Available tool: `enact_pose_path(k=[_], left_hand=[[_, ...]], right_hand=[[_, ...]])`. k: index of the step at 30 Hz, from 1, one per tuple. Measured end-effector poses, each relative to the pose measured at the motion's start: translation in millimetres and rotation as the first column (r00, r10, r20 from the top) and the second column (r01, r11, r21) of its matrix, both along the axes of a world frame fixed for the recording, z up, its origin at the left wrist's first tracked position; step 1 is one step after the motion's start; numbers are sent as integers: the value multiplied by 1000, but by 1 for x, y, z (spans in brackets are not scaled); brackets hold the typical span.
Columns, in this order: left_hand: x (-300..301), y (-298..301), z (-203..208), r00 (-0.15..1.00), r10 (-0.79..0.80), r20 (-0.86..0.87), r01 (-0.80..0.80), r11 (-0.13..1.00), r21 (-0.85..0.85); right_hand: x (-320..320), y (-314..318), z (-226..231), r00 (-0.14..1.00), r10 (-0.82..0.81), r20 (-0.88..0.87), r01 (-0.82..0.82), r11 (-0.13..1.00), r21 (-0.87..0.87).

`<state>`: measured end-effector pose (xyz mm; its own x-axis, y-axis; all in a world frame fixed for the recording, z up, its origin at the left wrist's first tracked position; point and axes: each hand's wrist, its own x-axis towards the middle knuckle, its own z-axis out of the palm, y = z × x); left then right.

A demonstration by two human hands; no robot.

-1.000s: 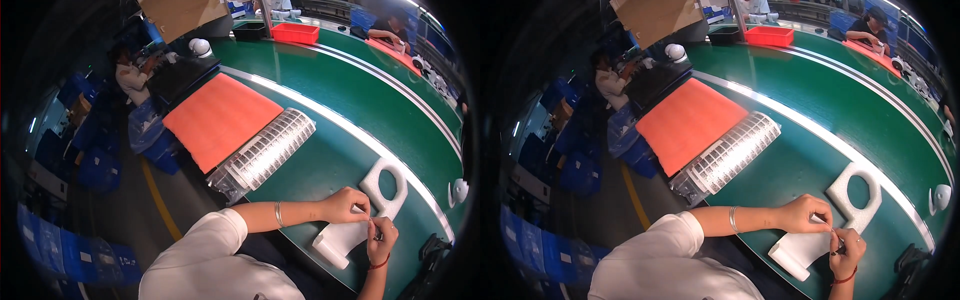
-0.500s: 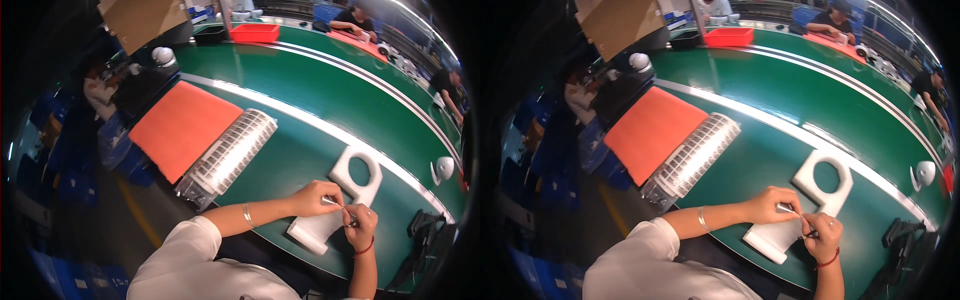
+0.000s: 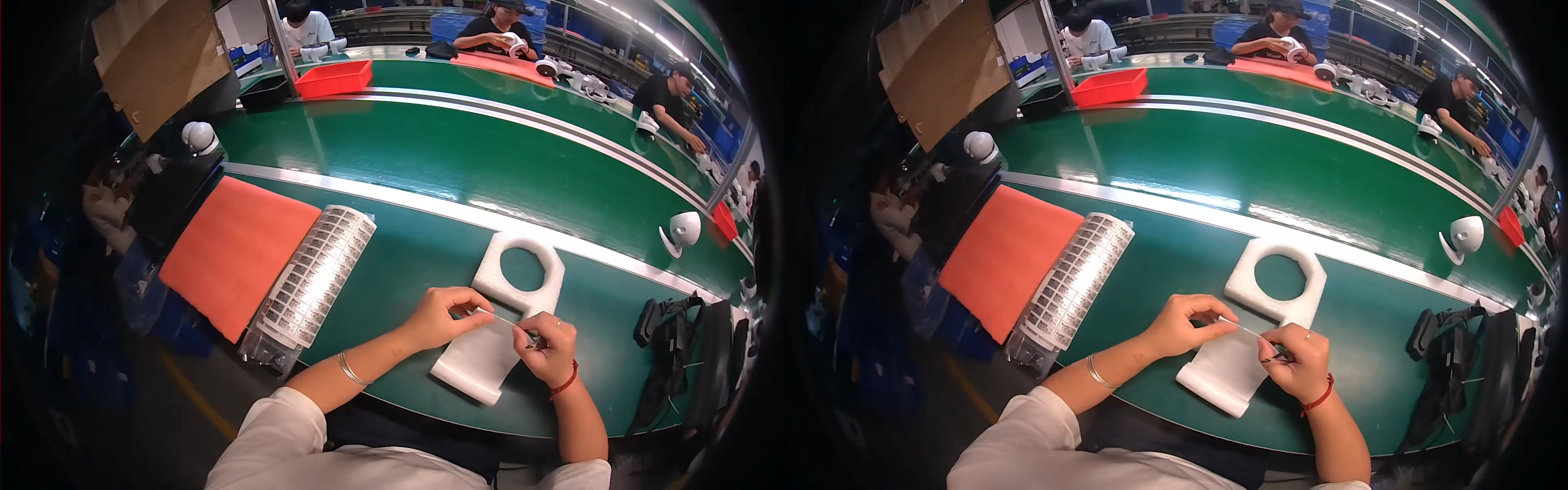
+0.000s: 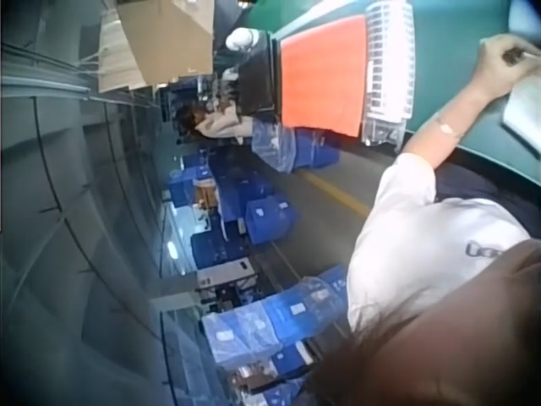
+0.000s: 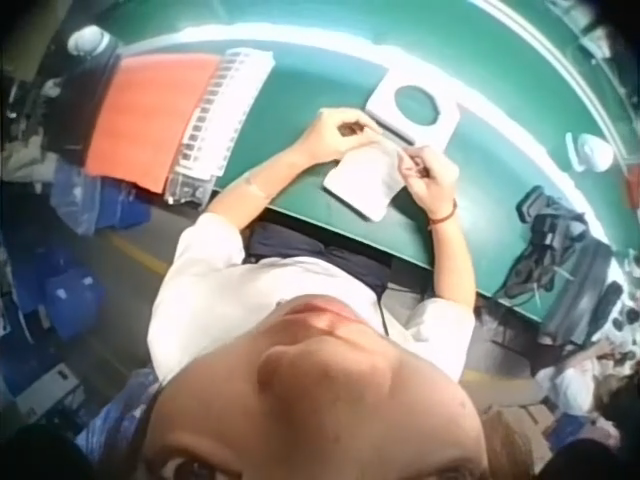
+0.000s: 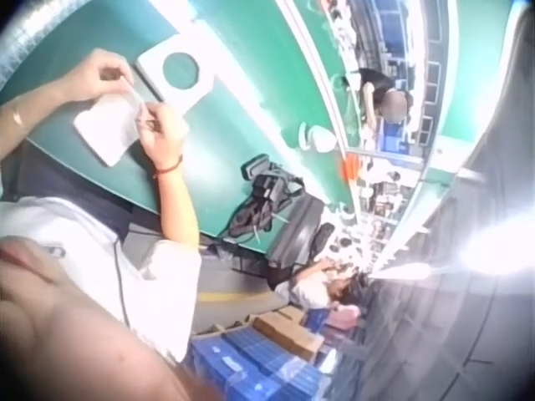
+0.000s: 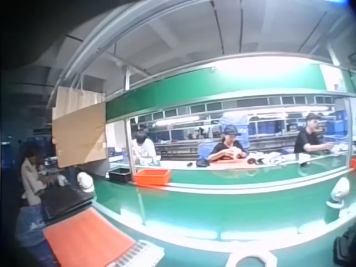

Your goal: Apply adhesive labels and small components to security camera modules on an assembly line using tweezers.

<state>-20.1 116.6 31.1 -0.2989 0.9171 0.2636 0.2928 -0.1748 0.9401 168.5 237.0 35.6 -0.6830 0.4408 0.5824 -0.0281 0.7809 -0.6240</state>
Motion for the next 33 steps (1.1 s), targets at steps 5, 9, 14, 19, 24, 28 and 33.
enact_pose_path(k=[5,9,14,19,24,28,33], left_hand=[[-2,-1,1,997,36,-61,-31,997,68],[-2,-1,0,982,43,-183,-17,990,139],[0,-1,-2,960,23,-278,20,988,150],[3,-1,-7,936,-46,-350,113,979,172],[3,-3,-5,930,-62,-362,119,983,137],[4,-1,-5,931,-8,-366,90,974,208],[4,-1,-6,930,-11,-367,92,975,202]], right_hand=[[-5,2,-1,999,34,-23,-34,999,24],[-8,2,-2,998,56,-29,-56,998,6],[-4,6,2,992,82,96,-88,994,63],[-3,0,0,989,110,101,-117,991,66],[-5,1,0,985,119,128,-134,984,115],[-6,1,-4,991,108,78,-119,982,146],[-5,2,-6,991,110,72,-119,984,133]])
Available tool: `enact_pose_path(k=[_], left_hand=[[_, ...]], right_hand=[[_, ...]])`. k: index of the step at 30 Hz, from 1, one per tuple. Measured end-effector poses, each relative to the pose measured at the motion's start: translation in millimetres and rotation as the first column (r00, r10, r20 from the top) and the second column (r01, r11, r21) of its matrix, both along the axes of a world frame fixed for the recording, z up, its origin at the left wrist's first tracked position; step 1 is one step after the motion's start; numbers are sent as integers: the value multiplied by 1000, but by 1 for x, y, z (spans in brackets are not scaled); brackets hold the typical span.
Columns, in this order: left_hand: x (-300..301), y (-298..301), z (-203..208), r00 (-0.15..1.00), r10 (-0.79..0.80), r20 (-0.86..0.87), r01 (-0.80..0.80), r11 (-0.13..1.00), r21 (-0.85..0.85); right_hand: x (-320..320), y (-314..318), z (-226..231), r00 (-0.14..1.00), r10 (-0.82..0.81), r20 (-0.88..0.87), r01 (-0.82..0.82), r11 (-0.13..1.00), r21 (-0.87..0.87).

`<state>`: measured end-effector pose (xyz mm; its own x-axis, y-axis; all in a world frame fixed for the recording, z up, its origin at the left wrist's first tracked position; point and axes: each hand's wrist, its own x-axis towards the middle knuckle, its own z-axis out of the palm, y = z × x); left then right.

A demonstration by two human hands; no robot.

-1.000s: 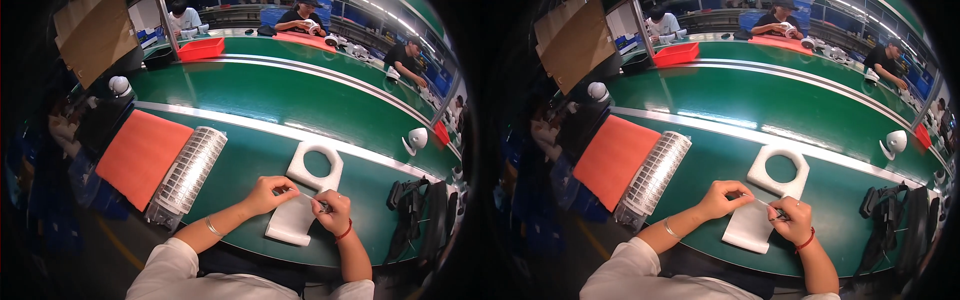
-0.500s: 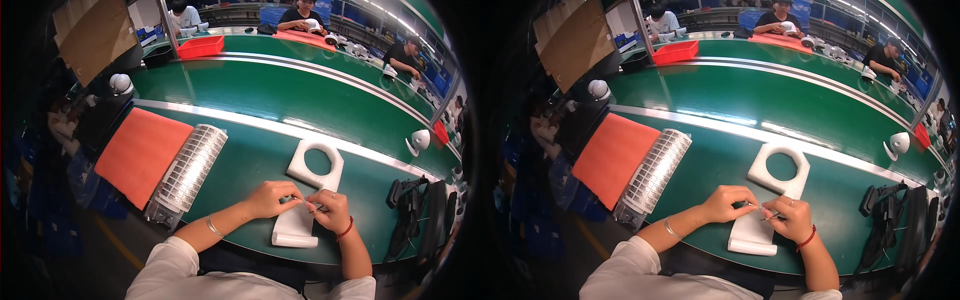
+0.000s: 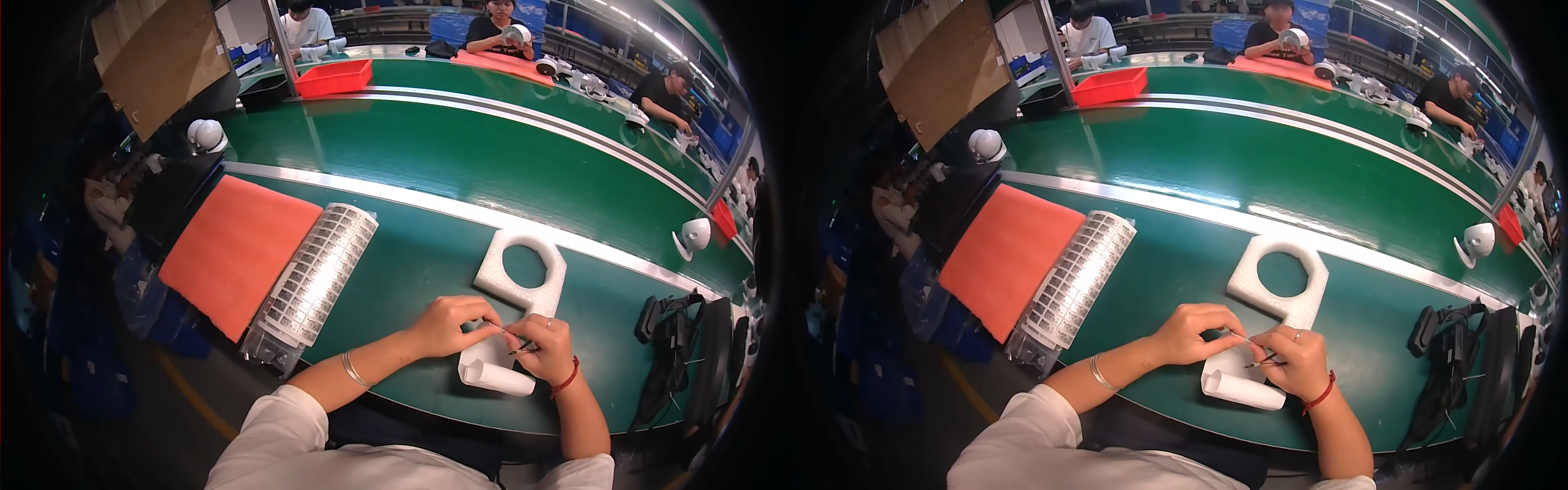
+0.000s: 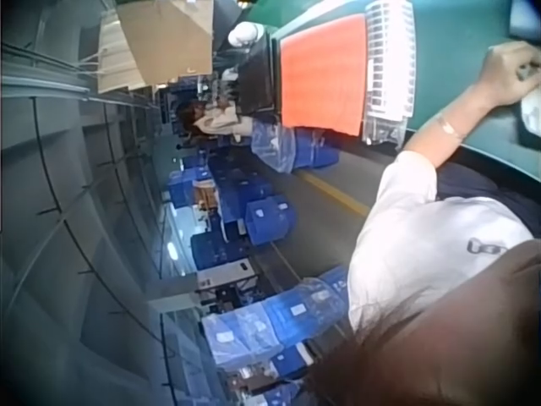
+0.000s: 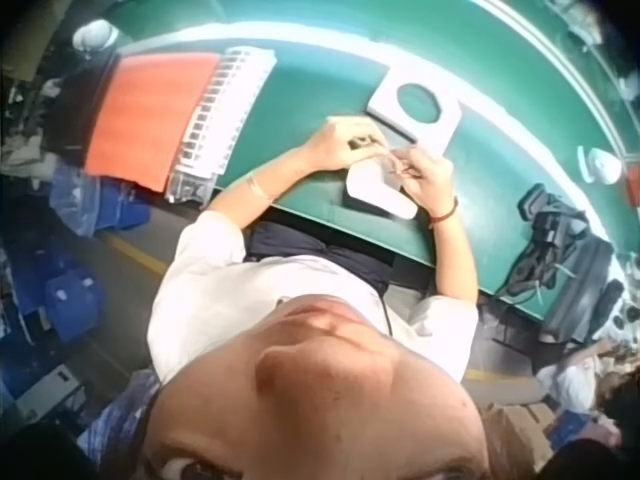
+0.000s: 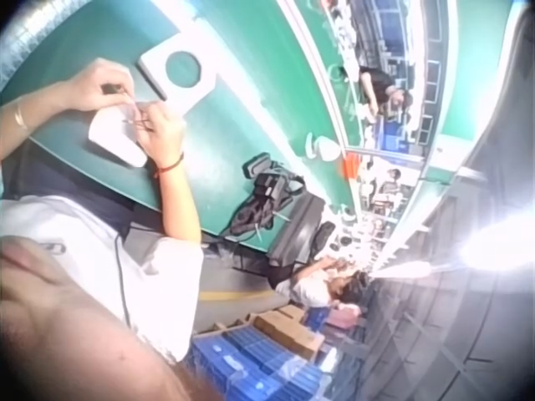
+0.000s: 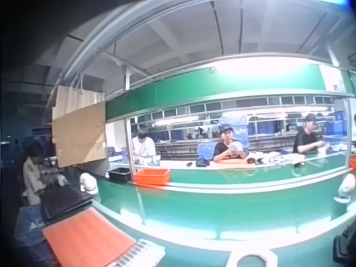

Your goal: Apply adhesive labels and small components to security camera modules on an assembly line using tweezers.

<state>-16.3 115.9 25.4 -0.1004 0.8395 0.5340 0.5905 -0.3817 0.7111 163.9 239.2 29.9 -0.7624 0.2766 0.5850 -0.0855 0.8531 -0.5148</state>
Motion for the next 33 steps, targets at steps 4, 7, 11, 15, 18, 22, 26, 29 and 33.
enact_pose_path(k=[4,7,11,15,18,22,26,29,33], left_hand=[[-1,0,1,998,-33,48,35,999,-28],[-1,-1,2,997,-33,67,36,999,-40],[0,-1,2,998,-24,60,26,999,-29],[1,-1,5,999,1,47,-1,1000,13],[0,-1,3,1000,13,20,-14,1000,16],[-2,1,0,999,-4,42,5,1000,-23],[0,0,4,994,7,105,-4,999,-35],[1,-1,3,995,16,102,-11,999,-45],[1,0,0,996,7,88,-4,999,-36]], right_hand=[[-1,0,6,999,31,32,-26,988,-152],[0,-1,11,998,43,41,-33,975,-218],[1,-2,10,999,10,51,-1,983,-186],[1,1,5,999,-2,-39,3,1000,23],[2,2,5,999,10,-34,-7,995,102],[-2,3,6,999,7,-54,0,993,120],[-2,3,9,998,-17,-59,23,994,110],[-1,1,10,998,-21,-53,27,992,123],[-1,2,6,998,-42,-46,48,991,128]])
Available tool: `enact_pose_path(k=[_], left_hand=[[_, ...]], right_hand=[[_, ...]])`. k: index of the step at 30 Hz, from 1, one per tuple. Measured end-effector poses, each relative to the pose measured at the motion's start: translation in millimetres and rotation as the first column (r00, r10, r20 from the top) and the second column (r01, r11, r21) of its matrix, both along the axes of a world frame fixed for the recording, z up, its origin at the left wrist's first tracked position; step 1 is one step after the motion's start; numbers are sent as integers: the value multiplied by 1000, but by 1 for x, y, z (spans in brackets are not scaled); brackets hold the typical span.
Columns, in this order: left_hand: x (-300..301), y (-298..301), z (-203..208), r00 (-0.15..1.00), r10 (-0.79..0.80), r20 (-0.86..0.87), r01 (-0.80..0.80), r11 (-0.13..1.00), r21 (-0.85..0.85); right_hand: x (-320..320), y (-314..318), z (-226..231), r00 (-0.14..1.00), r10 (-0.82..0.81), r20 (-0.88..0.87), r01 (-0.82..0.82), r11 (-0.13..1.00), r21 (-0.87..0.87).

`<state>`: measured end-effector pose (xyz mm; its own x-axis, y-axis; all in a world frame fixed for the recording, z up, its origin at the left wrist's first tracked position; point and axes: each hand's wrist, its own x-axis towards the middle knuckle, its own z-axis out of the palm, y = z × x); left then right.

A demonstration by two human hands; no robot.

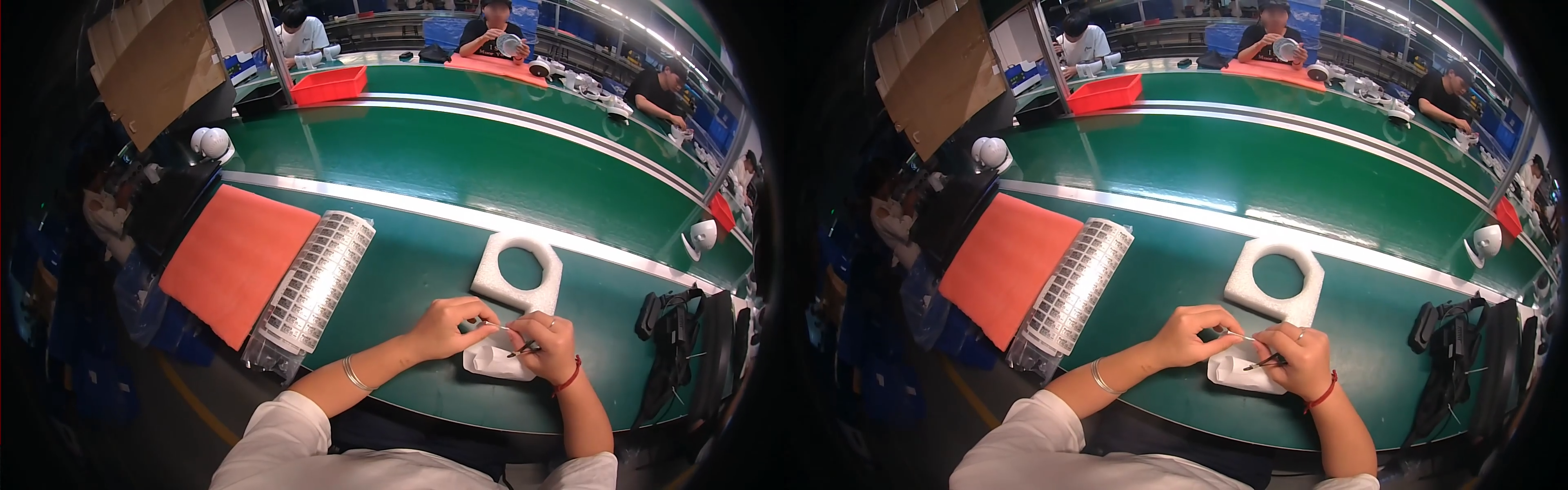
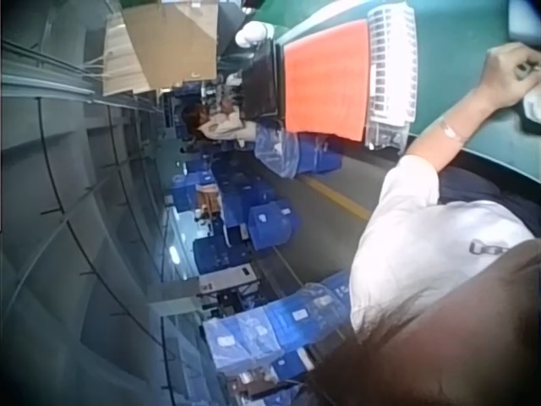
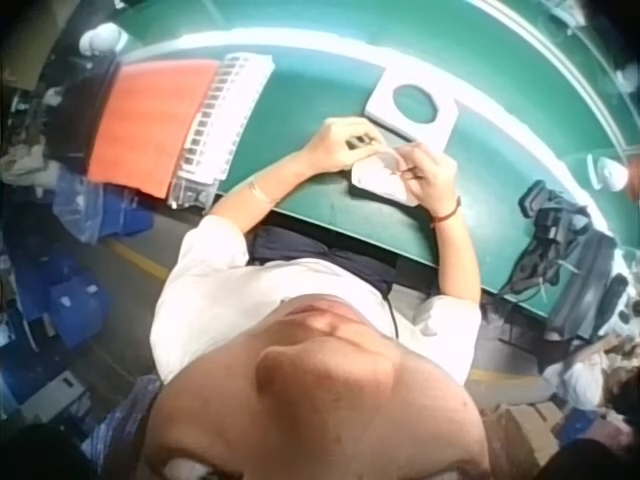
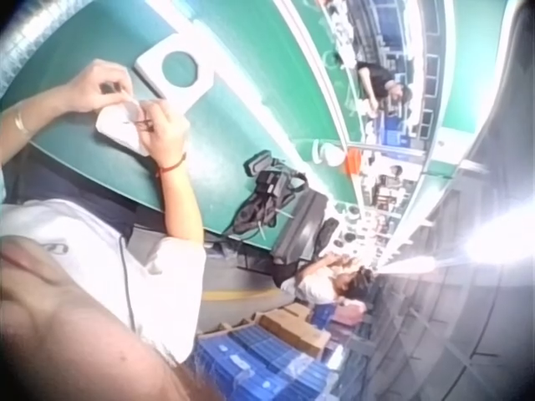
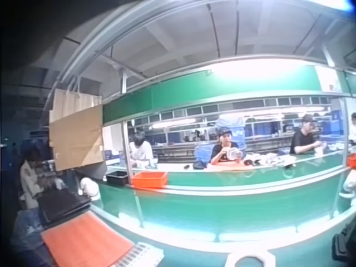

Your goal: Apply adhesive labels and small components to security camera modules on an assembly line using tweezers.

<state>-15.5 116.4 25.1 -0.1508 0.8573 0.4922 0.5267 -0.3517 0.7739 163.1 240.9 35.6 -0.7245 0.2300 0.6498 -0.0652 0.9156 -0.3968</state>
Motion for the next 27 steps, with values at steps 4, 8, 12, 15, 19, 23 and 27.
enact_pose_path(k=[4,8,12,15,19,23,27], left_hand=[[4,-1,1,999,43,-17,-43,999,13],[1,0,0,997,74,-15,-74,997,15],[-1,1,2,997,64,-53,-63,998,13],[-1,2,2,997,60,-57,-60,998,4],[0,0,1,995,69,-67,-67,997,32],[2,-2,1,993,70,-94,-62,995,82],[4,-1,0,996,63,-70,-56,993,103]], right_hand=[[2,-1,-1,1000,-4,-11,4,1000,-1],[1,0,-2,1000,-11,-6,11,1000,0],[-1,1,-4,1000,-10,-14,10,1000,-6],[-2,2,-4,1000,-15,-11,15,1000,-13],[-1,0,-4,1000,-12,-14,11,1000,-19],[2,-3,-4,1000,-15,-12,14,999,-42],[3,-6,-2,999,-36,-13,36,998,-56]])
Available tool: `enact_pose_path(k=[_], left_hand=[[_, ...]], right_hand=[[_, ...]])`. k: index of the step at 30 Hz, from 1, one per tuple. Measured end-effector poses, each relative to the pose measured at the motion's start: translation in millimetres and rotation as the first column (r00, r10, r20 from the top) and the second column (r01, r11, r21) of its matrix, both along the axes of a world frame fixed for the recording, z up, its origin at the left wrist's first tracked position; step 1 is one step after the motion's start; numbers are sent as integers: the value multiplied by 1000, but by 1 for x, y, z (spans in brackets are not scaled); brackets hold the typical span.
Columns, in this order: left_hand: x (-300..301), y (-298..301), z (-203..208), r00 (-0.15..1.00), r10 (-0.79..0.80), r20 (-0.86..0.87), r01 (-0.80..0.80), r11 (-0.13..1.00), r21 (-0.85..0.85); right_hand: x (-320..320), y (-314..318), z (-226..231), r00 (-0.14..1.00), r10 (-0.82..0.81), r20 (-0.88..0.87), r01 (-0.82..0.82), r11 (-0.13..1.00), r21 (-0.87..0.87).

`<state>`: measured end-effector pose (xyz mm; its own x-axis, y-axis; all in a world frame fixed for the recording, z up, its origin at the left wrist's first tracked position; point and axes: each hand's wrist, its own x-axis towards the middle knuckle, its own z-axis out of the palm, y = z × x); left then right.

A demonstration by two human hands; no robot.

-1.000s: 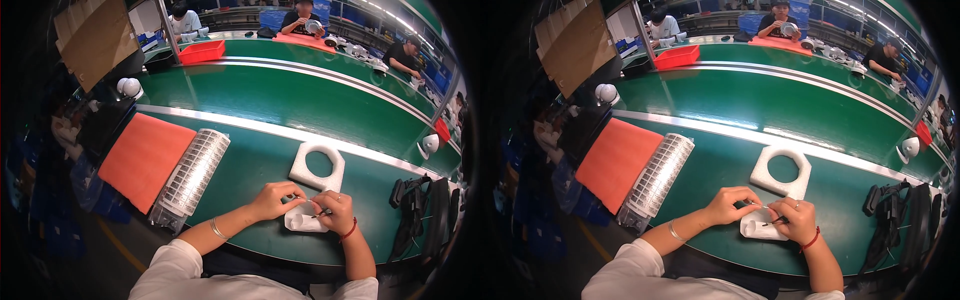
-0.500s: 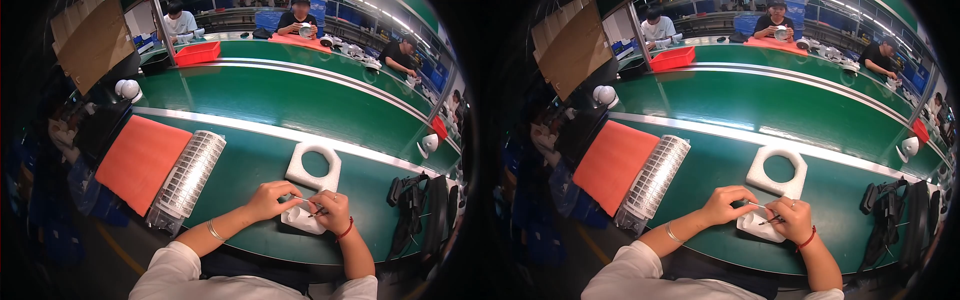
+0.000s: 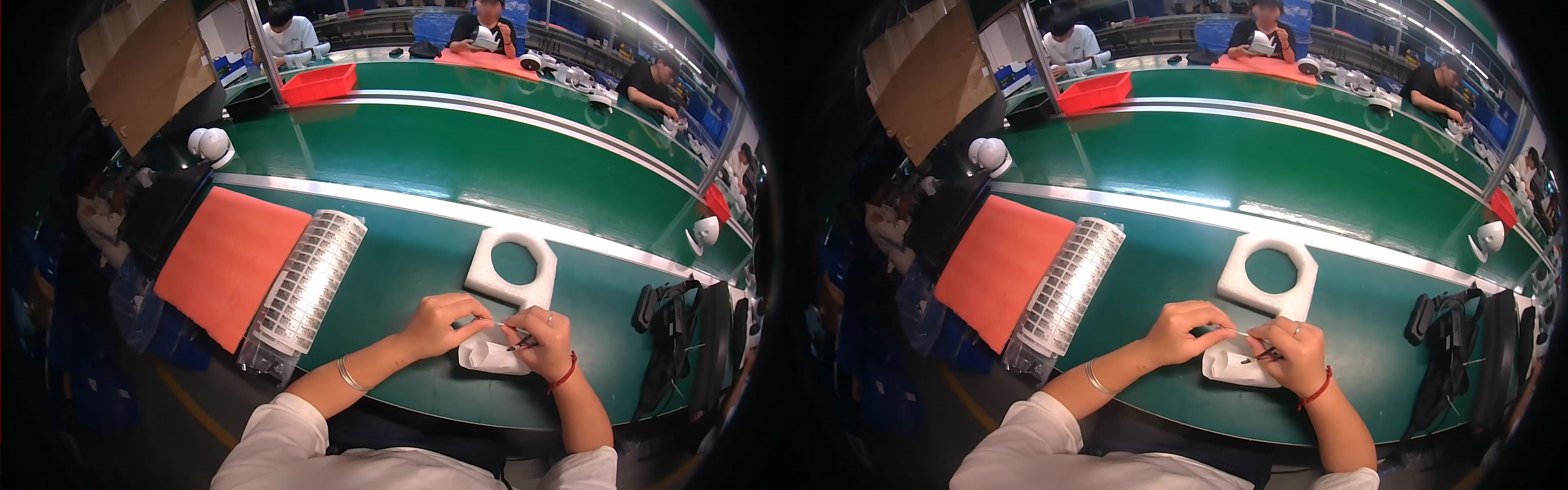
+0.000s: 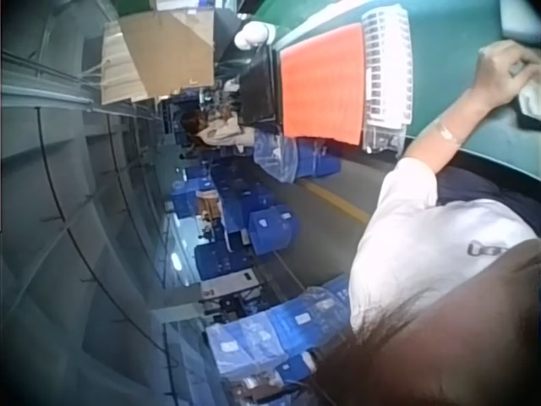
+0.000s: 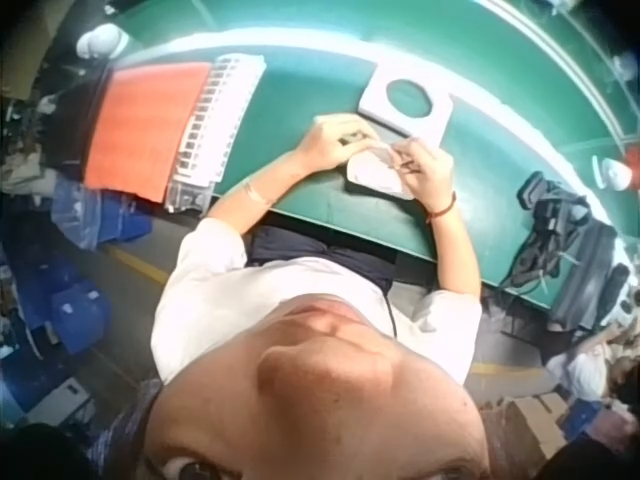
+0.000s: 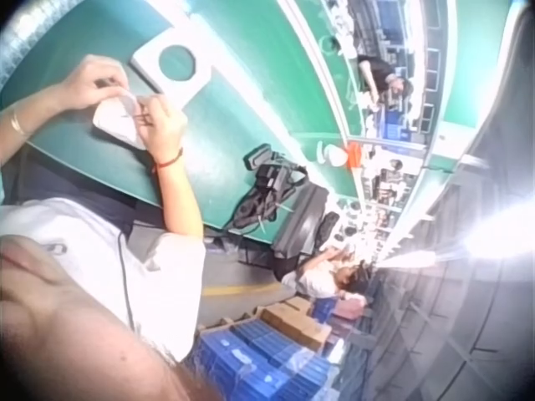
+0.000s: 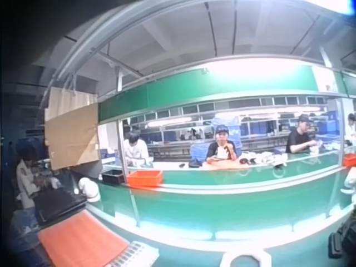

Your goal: Apply adhesive labels and small components to security camera modules on an assembly line using tweezers.

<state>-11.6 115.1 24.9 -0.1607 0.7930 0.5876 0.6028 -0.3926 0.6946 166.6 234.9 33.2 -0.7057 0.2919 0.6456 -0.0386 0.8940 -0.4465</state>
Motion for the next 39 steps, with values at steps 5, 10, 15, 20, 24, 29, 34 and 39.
enact_pose_path(k=[5,10,15,20,24,29,34,39], left_hand=[[-7,2,4,991,64,117,-68,997,30],[-16,3,1,951,23,310,-30,999,17],[-12,2,2,860,-126,495,177,983,-57],[-12,1,-6,937,-136,323,192,970,-147],[-9,1,-5,933,-127,337,173,979,-109],[-9,4,-6,906,-180,384,206,978,-29],[-9,1,-2,888,-181,423,244,965,-99],[-8,2,-3,896,-170,410,244,960,-135]], right_hand=[[0,4,9,999,-28,-42,26,998,-50],[-5,8,11,994,2,-105,-12,995,-95],[-1,5,6,992,43,-119,-54,994,-97],[2,-5,8,996,39,-78,-53,981,-187],[2,-7,4,997,61,-55,-74,961,-265],[2,-5,6,997,72,-11,-72,956,-284],[0,-4,1,997,71,-15,-72,958,-277],[-1,-6,0,997,57,-59,-70,965,-251]])
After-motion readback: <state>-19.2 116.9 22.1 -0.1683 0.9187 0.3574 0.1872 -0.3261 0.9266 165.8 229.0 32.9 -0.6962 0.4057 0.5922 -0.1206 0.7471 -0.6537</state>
